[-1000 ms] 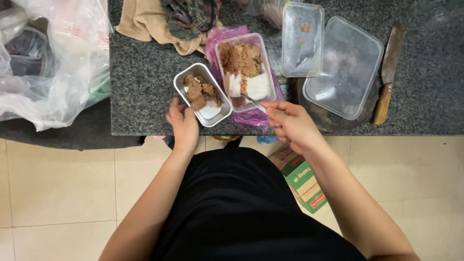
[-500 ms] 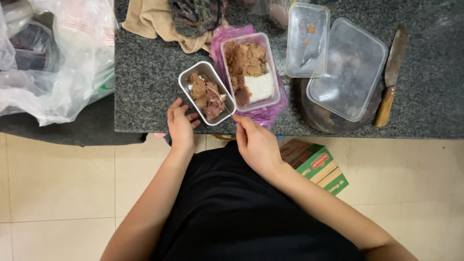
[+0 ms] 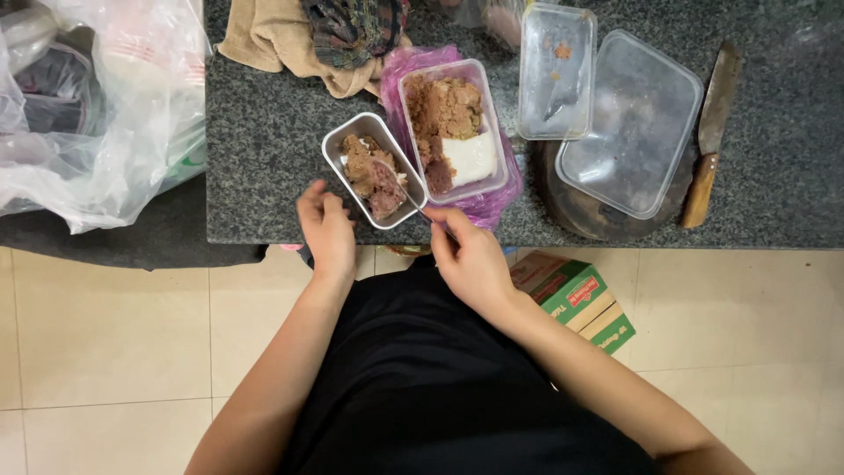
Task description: The person uses a spoon to transfer portions of meat and rice from a large plastic container into a smaller container on a kitchen counter.
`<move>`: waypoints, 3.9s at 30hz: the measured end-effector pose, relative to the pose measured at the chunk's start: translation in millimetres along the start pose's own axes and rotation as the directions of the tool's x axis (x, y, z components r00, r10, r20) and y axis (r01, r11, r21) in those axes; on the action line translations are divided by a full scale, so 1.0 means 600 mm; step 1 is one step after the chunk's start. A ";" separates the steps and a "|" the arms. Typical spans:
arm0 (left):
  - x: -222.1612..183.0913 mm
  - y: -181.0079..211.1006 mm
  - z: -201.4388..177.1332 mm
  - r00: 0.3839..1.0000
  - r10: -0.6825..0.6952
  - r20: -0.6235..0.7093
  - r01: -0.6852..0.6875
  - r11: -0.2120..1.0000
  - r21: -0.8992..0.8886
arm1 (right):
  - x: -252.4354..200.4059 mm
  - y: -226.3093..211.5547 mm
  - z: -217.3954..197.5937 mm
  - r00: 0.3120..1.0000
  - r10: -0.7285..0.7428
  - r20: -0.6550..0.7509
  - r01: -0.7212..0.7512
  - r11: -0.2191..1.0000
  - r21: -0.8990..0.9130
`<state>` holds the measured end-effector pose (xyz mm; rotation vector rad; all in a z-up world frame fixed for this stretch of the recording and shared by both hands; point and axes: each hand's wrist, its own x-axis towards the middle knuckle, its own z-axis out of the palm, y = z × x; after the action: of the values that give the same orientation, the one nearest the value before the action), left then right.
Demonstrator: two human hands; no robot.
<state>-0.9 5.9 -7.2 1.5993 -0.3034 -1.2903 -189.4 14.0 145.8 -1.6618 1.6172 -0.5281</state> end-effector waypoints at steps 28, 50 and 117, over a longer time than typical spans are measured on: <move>-0.096 0.096 0.139 0.774 -0.471 0.423 0.476 0.873 0.101 | 0.059 0.055 0.035 0.997 0.056 0.048 -0.016 0.799 -0.601; -0.061 0.074 0.213 0.859 -0.227 0.459 0.162 0.971 0.177 | 0.074 0.091 -0.051 0.997 0.073 0.019 -0.063 0.944 -0.325; -0.011 0.006 0.019 0.987 0.054 0.154 -0.069 0.993 0.097 | 0.028 0.173 0.111 0.973 -0.213 0.094 0.233 0.899 -0.371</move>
<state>-11.9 2.9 0.5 1.5670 -0.5160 -1.3698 -207.6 20.2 22.8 -2.1489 1.5709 -0.2885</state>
